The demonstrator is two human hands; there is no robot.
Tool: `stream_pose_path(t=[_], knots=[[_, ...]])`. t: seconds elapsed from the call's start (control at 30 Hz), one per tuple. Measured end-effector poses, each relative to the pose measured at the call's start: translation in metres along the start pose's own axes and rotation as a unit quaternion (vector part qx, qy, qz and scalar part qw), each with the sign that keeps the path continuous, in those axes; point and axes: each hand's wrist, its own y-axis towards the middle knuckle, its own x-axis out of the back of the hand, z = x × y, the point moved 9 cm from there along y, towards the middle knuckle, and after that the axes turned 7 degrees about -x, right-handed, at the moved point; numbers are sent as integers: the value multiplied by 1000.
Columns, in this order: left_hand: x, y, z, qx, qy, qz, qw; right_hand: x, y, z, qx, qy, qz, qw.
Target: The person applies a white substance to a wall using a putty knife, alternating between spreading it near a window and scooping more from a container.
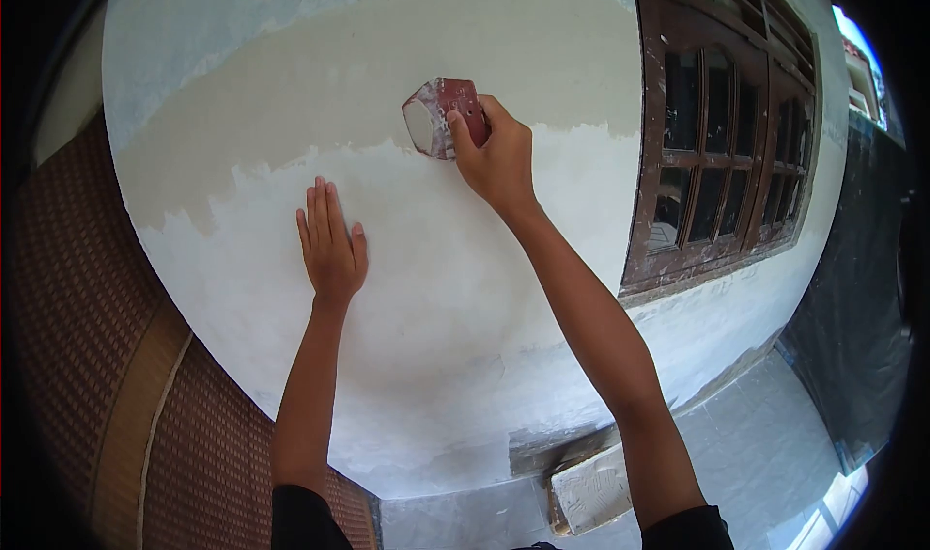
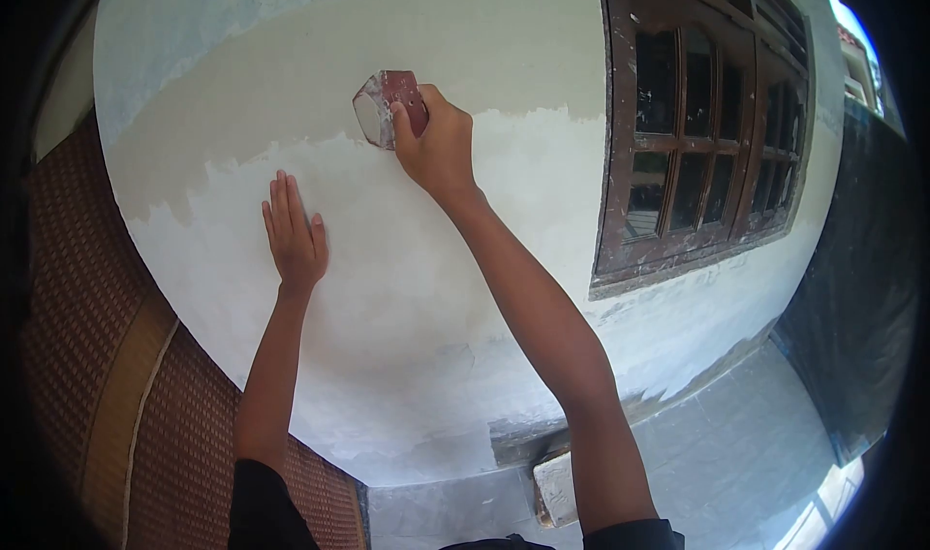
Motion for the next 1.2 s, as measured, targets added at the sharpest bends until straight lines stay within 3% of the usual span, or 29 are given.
stream_pose_path(t=[0.1,0.23,0.27,0.33,0.4,0.47,0.53,0.63,0.8,0.87,0.93,1.03,1.2], knots=[[0,-1,1,-3,0,0,1000,36,9,-9,-9,-35,-50,998],[-1,0,-1,1,-6,4,1000,128,18,-69,-82,-48,-166,982],[-1,0,-1,4,-5,2,1000,141,18,-64,-58,-28,-193,979],[-2,1,-2,-1,0,1,1000,138,19,-69,-49,58,-165,983],[-1,1,-1,0,2,-4,1000,95,11,-34,-32,100,-96,990],[0,0,-1,-1,0,-7,1000,44,0,-3,21,77,-41,996],[-1,0,1,3,-1,4,1000,5,-7,7,9,11,15,1000],[-1,-1,1,-2,-14,1,1000,13,3,-4,5,-28,-11,1000],[-1,0,-2,-1,-12,1,1000,134,25,-84,-121,-22,-117,986],[0,0,-3,-3,-12,-3,1000,166,31,-104,-104,-18,-139,985],[0,0,-3,3,3,-5,1000,185,28,-100,-54,79,-191,977],[-1,0,-2,3,8,-8,1000,123,20,-58,-68,100,-98,988],[-1,-1,-1,-7,1,-5,1000,-1,-8,9,27,43,29,998]])
